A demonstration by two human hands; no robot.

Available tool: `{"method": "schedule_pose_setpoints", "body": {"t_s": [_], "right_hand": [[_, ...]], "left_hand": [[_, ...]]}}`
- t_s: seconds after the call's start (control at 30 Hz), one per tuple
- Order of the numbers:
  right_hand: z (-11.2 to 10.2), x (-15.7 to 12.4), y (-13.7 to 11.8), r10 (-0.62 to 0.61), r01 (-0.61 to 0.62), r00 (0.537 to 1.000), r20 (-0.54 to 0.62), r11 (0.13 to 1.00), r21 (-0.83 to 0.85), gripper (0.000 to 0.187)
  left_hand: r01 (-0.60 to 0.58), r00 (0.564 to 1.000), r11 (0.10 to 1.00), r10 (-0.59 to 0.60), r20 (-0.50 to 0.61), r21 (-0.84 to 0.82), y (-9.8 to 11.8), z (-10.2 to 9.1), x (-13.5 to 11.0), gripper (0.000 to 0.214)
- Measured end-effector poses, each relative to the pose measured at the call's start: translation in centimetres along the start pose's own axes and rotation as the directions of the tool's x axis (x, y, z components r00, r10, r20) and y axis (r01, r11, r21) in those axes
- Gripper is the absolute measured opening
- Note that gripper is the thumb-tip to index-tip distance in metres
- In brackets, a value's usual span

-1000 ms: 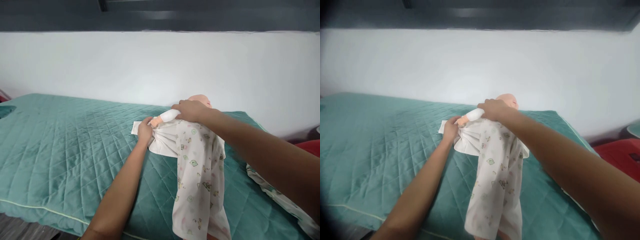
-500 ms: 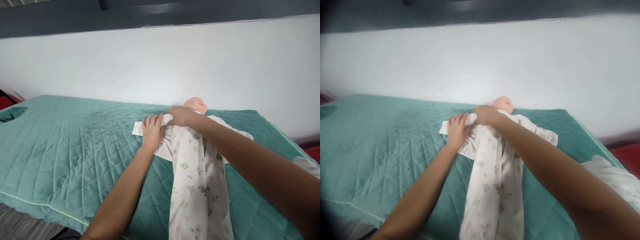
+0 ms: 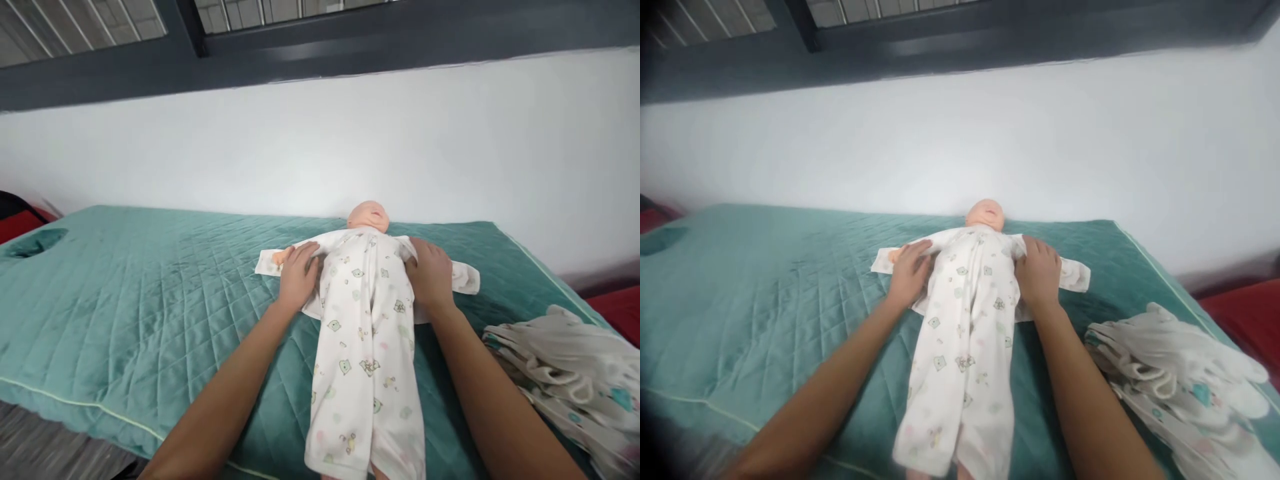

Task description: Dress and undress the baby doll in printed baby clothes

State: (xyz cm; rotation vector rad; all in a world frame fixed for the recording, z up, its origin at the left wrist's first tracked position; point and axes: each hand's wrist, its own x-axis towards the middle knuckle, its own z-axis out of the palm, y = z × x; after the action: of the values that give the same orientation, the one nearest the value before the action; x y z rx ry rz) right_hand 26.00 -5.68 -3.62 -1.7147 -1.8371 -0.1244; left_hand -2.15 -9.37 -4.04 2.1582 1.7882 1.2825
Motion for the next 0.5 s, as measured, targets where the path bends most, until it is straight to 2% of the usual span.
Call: {"method": "schedule_pose_setpoints", "body": {"t_s": [0.1, 0.17, 0.2, 0.27, 0.33, 0.43, 0.5], "right_hand": [[-0.4, 0.3, 0.7, 0.048, -0.048, 0.999, -0.001, 0.999, 0.003, 0.049], [-0.8, 0.9, 1.6, 0.161, -0.158, 0.986, -0.035, 0.985, 0.074, 0.048], [-1.0, 1.1, 2.0, 0.233, -0.226, 0.971, -0.052, 0.967, 0.115, 0.047], [-1.1, 1.6, 2.8, 0.342, -0.328, 0.938, -0.051, 0.928, 0.176, 0.045], [-1.1, 1.8, 3.3, 0.374, -0.364, 0.927, -0.015, 0.911, 0.194, 0.042], [-1.1, 1.9, 3.4, 0.389, -0.388, 0.921, 0.027, 0.910, 0.143, 0.040], [-1.3, 1.9, 3.3, 0.403, -0.407, 0.913, 0.060, 0.910, 0.082, 0.040]], "left_hand": [[0.030, 1.000, 0.986, -0.029, 0.007, -0.166, 3.5, 0.1, 1.0, 0.035], [-0.069, 0.993, 0.973, 0.089, 0.082, -0.221, 6.2, 0.2, 2.4, 0.034], [-0.124, 0.974, 0.966, 0.162, 0.157, -0.228, 7.5, 0.3, 3.2, 0.034], [-0.237, 0.898, 0.957, 0.281, 0.338, -0.166, 10.1, 0.8, 5.3, 0.033], [-0.329, 0.806, 0.944, 0.301, 0.509, -0.036, 12.3, 1.7, 7.3, 0.033], [-0.411, 0.635, 0.900, 0.169, 0.754, 0.143, 15.3, 3.9, 9.7, 0.031], [-0.441, 0.559, 0.874, 0.092, 0.824, 0.202, 16.9, 5.7, 10.5, 0.028]]}}
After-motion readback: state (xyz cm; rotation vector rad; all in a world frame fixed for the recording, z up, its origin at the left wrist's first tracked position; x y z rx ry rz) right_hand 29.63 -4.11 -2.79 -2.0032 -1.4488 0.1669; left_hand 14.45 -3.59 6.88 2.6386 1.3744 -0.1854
